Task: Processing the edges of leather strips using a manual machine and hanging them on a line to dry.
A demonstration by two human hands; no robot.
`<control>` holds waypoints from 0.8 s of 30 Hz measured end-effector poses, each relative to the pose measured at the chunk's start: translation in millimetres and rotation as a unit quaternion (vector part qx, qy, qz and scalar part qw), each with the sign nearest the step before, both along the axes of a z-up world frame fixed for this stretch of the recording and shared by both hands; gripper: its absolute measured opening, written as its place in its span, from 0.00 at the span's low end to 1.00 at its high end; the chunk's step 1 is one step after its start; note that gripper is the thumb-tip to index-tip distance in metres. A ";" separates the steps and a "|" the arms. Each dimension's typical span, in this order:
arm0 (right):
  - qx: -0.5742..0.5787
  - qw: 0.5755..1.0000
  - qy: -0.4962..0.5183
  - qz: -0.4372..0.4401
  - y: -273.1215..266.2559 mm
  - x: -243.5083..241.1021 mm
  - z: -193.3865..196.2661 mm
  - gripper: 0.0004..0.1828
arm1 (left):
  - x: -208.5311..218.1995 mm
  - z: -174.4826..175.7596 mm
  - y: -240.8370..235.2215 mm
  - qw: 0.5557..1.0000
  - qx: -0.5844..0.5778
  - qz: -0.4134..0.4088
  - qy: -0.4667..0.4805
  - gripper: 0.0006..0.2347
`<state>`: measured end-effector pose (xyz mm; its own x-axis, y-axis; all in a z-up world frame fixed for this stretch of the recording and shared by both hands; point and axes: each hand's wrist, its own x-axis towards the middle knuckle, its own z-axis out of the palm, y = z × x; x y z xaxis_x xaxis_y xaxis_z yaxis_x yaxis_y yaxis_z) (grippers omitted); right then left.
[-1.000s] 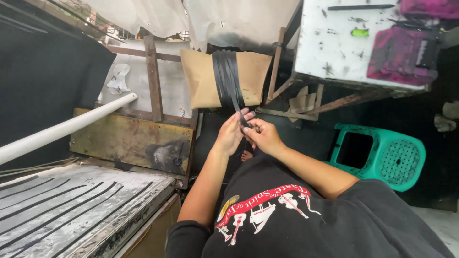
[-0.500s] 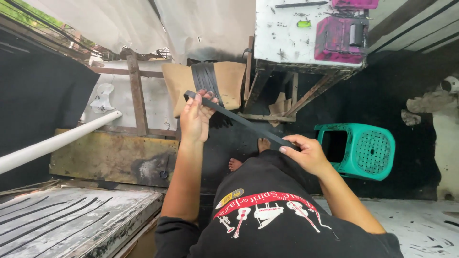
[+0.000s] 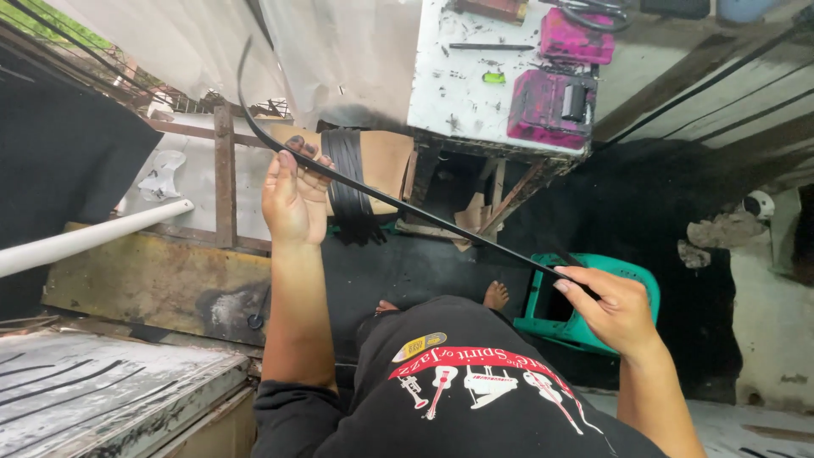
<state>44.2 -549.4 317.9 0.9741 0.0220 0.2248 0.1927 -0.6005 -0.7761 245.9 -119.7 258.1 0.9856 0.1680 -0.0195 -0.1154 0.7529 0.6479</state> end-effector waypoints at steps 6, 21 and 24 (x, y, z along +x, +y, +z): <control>-0.046 0.999 -0.015 -0.007 -76.4 2.8 7.5 0.10 | -6.0 26.1 -44.0 0.999 -0.003 0.051 -0.014 0.11; -0.140 0.979 0.042 -0.144 -248.2 16.2 -4.1 0.11 | 9.2 42.1 -113.6 0.980 -0.045 0.172 -0.088 0.10; -0.156 0.974 0.027 -0.163 -264.0 20.4 0.9 0.10 | 11.1 45.6 -118.5 0.975 -0.059 0.195 -0.093 0.09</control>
